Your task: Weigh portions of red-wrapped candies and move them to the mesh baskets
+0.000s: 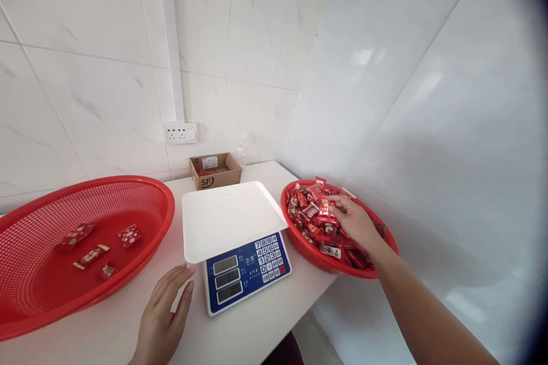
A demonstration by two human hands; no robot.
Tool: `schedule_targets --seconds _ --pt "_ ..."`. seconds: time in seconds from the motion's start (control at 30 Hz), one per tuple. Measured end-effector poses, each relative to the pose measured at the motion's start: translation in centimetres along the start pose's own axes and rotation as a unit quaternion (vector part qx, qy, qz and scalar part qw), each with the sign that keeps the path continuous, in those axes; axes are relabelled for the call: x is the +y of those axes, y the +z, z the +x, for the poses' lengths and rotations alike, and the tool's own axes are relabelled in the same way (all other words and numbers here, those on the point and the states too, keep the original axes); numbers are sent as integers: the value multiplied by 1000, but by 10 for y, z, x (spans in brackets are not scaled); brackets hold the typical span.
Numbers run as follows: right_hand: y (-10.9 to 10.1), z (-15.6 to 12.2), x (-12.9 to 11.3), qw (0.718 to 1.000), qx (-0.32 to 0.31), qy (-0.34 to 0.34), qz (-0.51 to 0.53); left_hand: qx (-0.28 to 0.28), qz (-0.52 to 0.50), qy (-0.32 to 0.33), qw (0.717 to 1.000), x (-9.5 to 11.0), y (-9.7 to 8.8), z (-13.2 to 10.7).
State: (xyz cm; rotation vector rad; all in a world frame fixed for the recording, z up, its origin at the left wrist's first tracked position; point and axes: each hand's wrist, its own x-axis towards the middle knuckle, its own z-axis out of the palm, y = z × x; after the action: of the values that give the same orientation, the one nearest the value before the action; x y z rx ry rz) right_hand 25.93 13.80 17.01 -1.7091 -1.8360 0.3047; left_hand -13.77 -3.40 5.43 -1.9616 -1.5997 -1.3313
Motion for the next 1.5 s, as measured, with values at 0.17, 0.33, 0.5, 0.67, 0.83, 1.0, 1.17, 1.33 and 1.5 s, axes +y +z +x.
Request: schedule_targets --seconds 0.17,0.33,0.5,0.67,0.83,1.0,1.17,1.33,1.5 --pt "16 6 0 996 -77 -41 -36 -1 -15 -5 1000 -2 1 -2" --pt "45 5 -7 985 -116 -67 -113 -12 -16 0 1000 -4 2 -3" --pt "37 12 -11 982 -102 -53 -151 -9 -27 -7 1000 -5 0 -3" --pt "4 15 -12 986 -74 -16 -149 -6 -42 -16 999 -6 0 -4" --pt "-12 -4 -10 976 -181 -37 -115 -9 -48 -27 998 -6 1 -3" --pt "4 -25 -12 957 -254 -96 -102 -6 -59 -39 997 -3 -1 -1" --pt "28 -25 -12 970 -185 -67 -142 -12 -63 -51 997 -2 -2 0" --pt "20 -12 -9 985 -108 -33 -128 -12 -74 -60 995 0 -3 2" --pt "2 1 -6 996 -12 19 -86 -19 -88 -81 993 3 -4 4"
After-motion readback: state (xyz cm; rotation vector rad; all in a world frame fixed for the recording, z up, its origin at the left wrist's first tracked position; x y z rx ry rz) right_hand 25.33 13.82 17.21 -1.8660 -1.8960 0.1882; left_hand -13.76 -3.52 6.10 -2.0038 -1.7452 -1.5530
